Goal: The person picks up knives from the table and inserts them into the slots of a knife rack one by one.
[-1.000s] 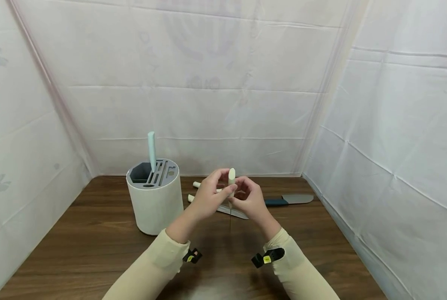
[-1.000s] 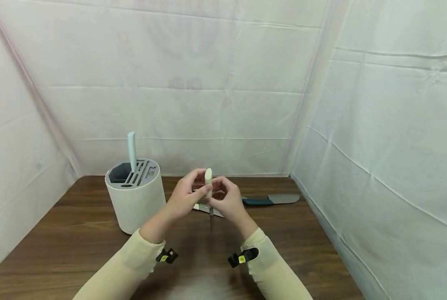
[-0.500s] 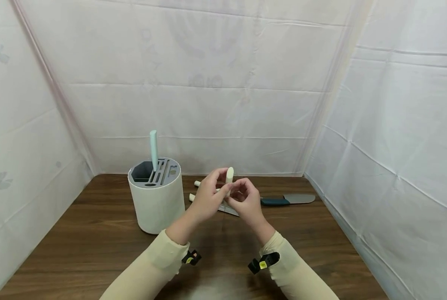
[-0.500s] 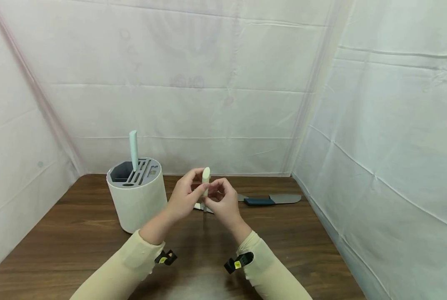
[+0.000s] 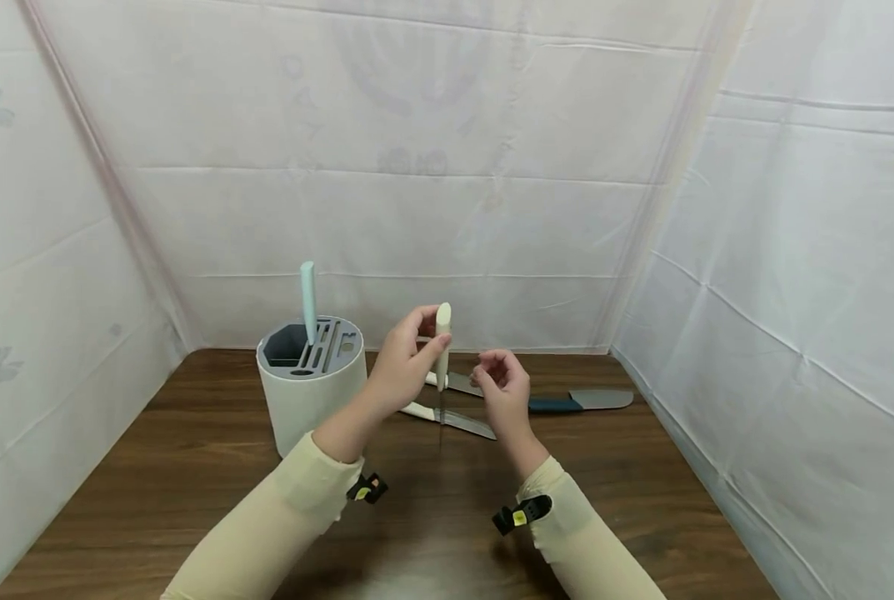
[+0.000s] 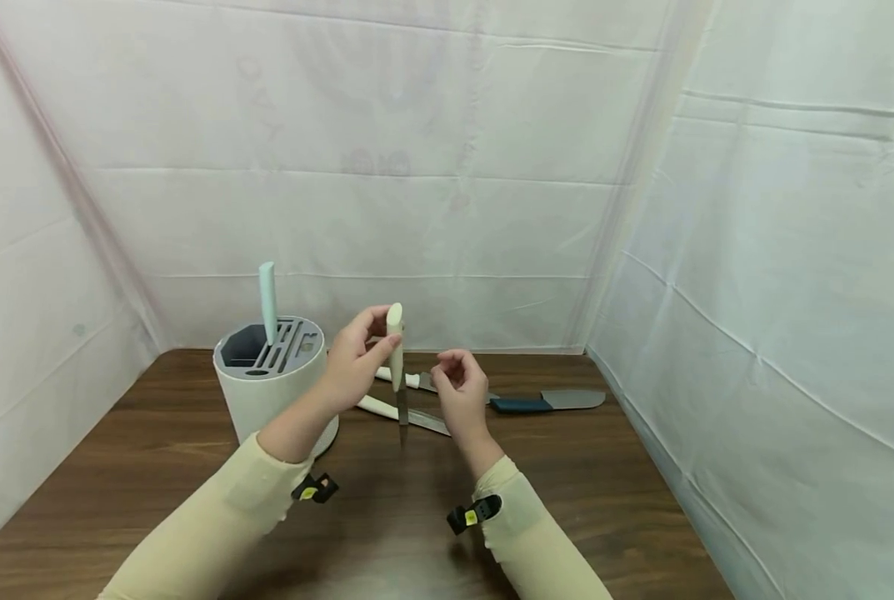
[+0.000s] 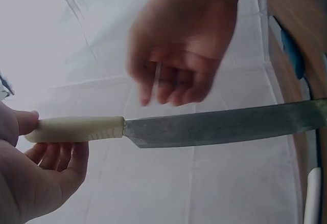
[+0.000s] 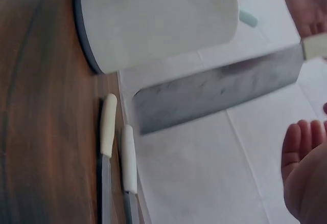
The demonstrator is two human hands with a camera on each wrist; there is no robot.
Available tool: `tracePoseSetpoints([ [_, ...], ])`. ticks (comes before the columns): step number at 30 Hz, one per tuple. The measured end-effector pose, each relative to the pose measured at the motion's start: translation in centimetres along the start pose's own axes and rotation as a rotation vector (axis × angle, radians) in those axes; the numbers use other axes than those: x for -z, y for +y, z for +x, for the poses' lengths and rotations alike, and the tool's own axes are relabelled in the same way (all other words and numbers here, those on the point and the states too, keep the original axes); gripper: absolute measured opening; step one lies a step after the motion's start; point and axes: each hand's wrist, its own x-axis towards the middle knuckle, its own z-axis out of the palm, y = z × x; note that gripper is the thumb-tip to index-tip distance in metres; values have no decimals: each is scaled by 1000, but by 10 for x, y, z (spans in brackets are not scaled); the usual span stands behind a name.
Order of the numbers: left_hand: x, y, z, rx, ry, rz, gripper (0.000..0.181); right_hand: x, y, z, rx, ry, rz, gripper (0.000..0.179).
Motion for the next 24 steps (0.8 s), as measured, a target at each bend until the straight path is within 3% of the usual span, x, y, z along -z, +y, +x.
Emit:
tracePoseSetpoints([
  [6, 29, 26, 15, 23, -14, -37, 41, -4, 0, 15, -143, -44, -168, 11],
  [10, 50, 44, 28, -13, 5, -41, 41, -8, -2, 24, -200, -66, -227, 16],
  [17, 78, 62, 45, -67, 101, -13, 39, -26, 18, 30, -294, -150, -239, 30],
  [24, 101, 75, 54, -101, 195, -23, 38, -69, 30, 11, -340, -356, -189, 65],
])
